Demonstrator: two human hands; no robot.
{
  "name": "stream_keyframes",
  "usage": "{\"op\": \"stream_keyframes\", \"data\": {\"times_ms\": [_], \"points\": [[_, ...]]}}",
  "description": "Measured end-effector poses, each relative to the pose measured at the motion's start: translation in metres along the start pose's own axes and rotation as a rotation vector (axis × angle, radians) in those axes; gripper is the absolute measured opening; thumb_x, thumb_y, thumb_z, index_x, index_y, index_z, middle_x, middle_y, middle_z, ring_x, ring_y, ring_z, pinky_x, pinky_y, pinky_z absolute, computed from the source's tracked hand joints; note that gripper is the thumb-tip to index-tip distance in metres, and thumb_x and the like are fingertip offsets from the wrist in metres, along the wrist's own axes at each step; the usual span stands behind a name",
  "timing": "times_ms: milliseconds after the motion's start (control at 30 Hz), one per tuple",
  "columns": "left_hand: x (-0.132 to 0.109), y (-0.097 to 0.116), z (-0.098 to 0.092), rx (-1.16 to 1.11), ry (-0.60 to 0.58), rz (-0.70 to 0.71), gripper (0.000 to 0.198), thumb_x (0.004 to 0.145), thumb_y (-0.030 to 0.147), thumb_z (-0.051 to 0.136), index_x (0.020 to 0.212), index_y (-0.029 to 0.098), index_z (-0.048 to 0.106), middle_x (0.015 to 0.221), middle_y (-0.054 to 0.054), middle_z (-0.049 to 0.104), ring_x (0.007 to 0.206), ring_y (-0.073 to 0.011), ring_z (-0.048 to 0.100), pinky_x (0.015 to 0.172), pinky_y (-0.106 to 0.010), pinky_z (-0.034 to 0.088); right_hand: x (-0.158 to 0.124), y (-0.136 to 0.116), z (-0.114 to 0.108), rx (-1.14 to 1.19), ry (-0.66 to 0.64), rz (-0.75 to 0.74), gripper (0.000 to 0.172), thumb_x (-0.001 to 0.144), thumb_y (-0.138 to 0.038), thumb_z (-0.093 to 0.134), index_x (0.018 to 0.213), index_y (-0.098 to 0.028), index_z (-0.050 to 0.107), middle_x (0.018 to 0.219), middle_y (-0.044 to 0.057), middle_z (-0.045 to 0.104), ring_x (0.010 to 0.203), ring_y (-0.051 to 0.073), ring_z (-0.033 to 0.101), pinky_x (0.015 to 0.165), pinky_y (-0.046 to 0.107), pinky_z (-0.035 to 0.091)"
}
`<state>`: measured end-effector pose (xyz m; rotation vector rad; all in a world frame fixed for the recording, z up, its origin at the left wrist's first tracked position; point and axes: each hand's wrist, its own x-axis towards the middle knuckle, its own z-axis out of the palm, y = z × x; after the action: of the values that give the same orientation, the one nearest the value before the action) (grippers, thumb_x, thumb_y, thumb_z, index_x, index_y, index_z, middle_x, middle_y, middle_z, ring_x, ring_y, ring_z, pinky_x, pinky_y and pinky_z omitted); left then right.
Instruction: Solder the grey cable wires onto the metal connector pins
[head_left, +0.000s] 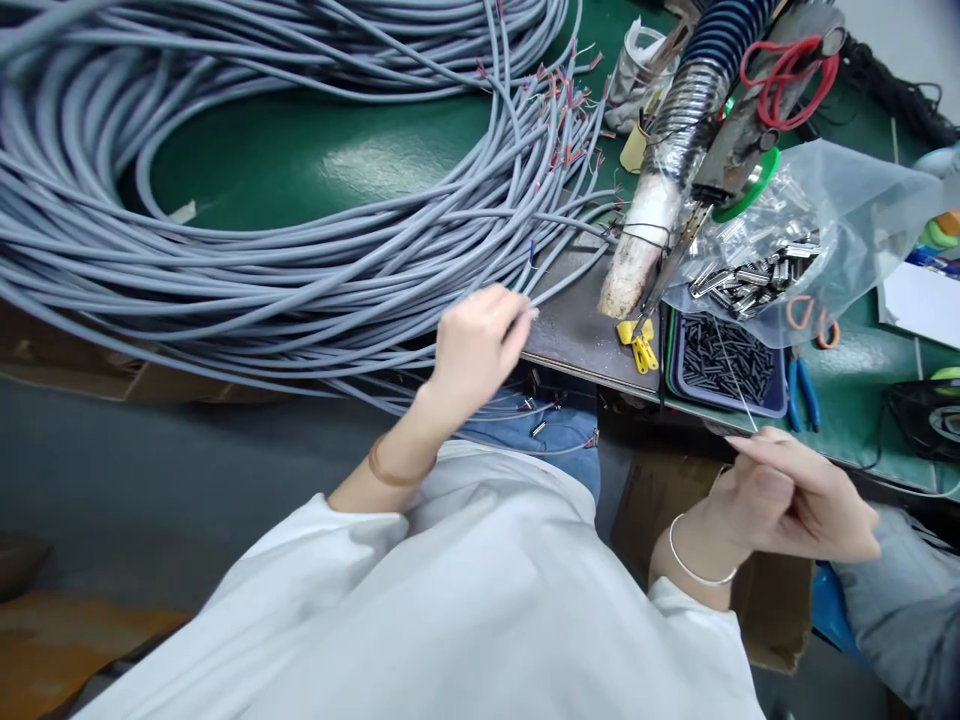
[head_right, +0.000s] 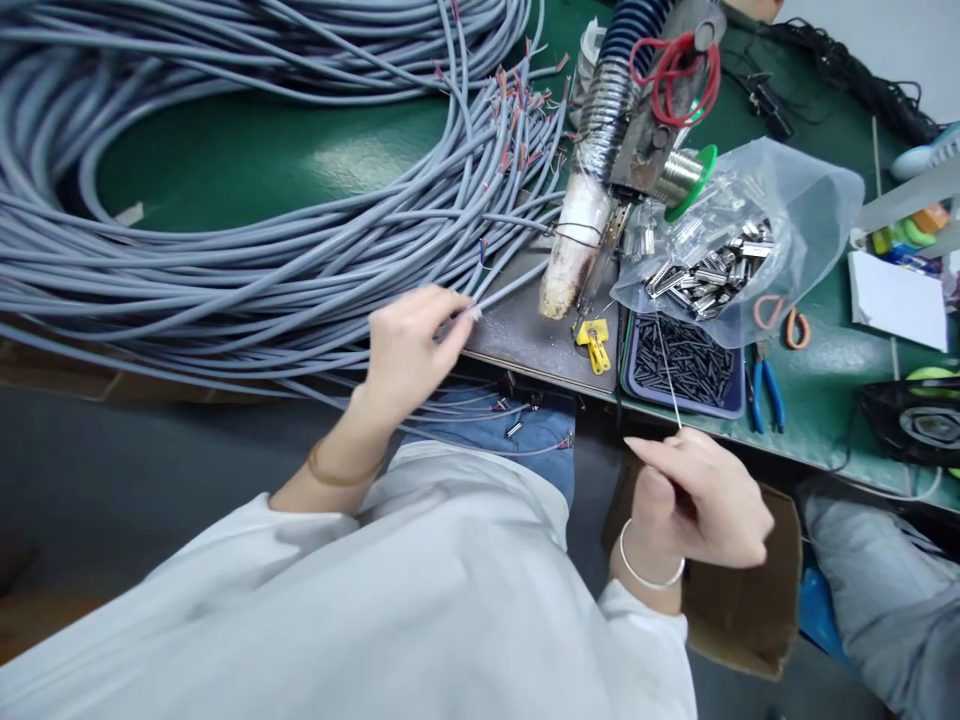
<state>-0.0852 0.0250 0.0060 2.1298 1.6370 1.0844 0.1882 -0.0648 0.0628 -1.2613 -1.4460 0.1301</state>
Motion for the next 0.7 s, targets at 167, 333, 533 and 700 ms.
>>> {"op": "stream_keyframes", "data": {"times_ms": [167, 333, 533, 700], "points": [[0.039, -0.011, 0.004, 0.376, -0.207, -0.134, 0.027, 0.095, 0.022, 0.048, 0.093, 0.013, 0.072, 0.098, -0.017, 0.073, 0.088, -0.0314, 0.069, 0.074, -0.038, 0.046, 0.008, -0.018, 0.027, -0.073, -0.032, -0.472, 0.016, 0.092, -0.026, 0.066, 0.099, -0.026, 0.08, 0.05, -0.004, 0.056, 0.04, 0.011, 0.047, 0.041, 0.028, 0.037], [0.036, -0.011, 0.006, 0.031, 0.109, -0.199, 0.012, 0.087, 0.02, 0.06, 0.092, 0.016, 0.07, 0.077, -0.004, 0.069, 0.066, -0.0168, 0.062, 0.069, -0.03, 0.047, 0.003, -0.021, 0.015, -0.204, -0.14, -0.482, 0.024, 0.09, -0.017, 0.063, 0.109, -0.027, 0.075, 0.055, -0.005, 0.06, 0.045, 0.012, 0.052, 0.046, 0.029, 0.041], [0.002, 0.038, -0.044, -0.405, 0.082, 0.02, 0.021, 0.088, 0.024, 0.07, 0.108, 0.02, 0.076, 0.09, -0.003, 0.076, 0.069, -0.0125, 0.065, 0.066, -0.023, 0.05, 0.013, -0.014, -0.008, -0.428, -0.657, -0.256, 0.041, 0.097, -0.015, 0.056, 0.137, -0.024, 0.053, 0.083, -0.002, 0.076, 0.062, 0.013, 0.068, 0.062, 0.027, 0.05], [-0.039, 0.059, -0.039, -0.834, -0.918, 0.087, 0.017, 0.094, 0.026, 0.064, 0.095, 0.016, 0.078, 0.078, -0.006, 0.077, 0.065, -0.0136, 0.069, 0.062, -0.021, 0.05, 0.033, -0.006, -0.028, -0.677, -0.931, -0.119, 0.015, 0.104, -0.034, 0.05, 0.108, -0.023, 0.059, 0.078, -0.002, 0.076, 0.063, 0.014, 0.07, 0.058, 0.026, 0.039]]}}
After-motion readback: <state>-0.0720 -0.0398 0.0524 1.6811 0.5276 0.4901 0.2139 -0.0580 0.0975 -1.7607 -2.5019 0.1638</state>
